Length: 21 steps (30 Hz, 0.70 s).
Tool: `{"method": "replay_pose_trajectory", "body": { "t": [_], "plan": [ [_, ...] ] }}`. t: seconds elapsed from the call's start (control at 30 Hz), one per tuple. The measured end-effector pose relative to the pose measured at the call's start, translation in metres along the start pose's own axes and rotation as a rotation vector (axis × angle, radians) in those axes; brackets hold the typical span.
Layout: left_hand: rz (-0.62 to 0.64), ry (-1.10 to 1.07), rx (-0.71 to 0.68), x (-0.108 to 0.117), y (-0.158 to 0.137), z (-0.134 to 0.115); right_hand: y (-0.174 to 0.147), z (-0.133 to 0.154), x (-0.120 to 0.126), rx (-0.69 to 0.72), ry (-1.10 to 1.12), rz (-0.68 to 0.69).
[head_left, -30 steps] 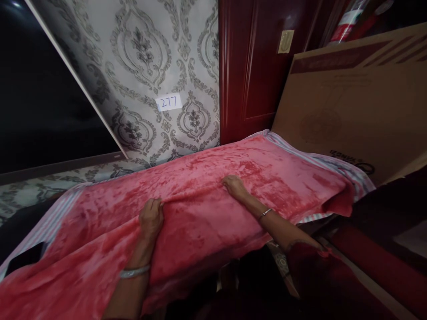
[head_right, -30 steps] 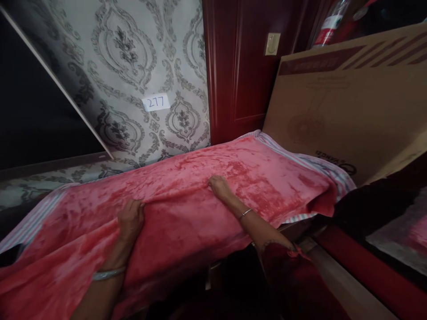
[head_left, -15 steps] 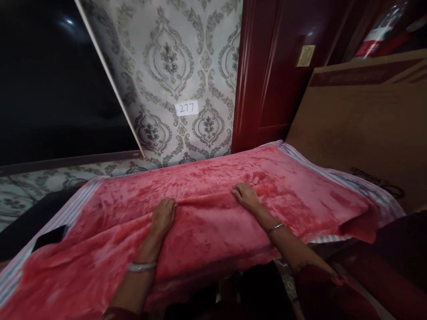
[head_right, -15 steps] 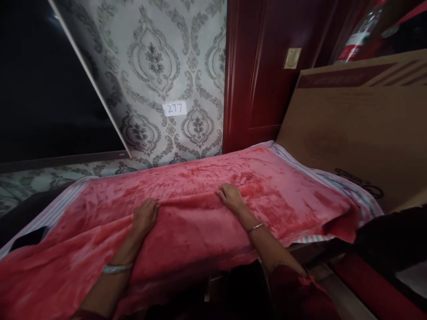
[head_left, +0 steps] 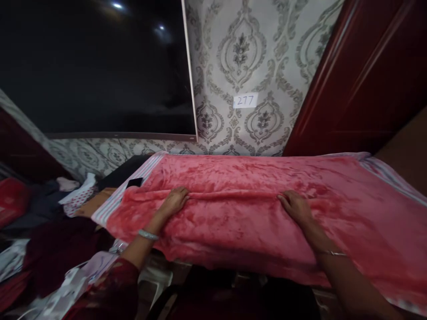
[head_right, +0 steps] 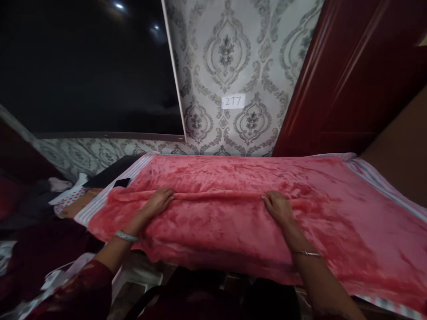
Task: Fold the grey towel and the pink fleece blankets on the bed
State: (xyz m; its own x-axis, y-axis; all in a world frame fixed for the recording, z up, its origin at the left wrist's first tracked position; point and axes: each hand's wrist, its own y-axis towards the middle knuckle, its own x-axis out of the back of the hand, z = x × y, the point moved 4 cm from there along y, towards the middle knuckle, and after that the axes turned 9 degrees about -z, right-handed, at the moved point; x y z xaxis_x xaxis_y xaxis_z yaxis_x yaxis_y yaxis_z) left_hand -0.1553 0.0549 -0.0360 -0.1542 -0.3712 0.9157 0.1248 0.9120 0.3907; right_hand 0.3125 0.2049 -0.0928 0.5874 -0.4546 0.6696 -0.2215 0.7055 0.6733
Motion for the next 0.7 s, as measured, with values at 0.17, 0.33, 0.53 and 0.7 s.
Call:
{"method": "replay_pose_trajectory", "body": {
  "t": [0.17,0.33,0.53,0.7],
  "plan": [
    [0.024,0.128,0.145,0.028,-0.032,0.052,-0.003,-0.001,0.002,-0.005,0.007,0.002],
    [0.044,0.225,0.245,0.047,-0.045,0.082,-0.003,0.001,0.001,-0.003,0.01,0.005],
    [-0.083,0.23,0.314,0.068,-0.047,0.091,0.0,0.0,0.007,-0.028,-0.027,-0.017],
    [-0.182,0.351,0.37,0.087,-0.044,0.084,0.012,0.002,0.028,-0.056,-0.054,-0.105]
  ]
}}
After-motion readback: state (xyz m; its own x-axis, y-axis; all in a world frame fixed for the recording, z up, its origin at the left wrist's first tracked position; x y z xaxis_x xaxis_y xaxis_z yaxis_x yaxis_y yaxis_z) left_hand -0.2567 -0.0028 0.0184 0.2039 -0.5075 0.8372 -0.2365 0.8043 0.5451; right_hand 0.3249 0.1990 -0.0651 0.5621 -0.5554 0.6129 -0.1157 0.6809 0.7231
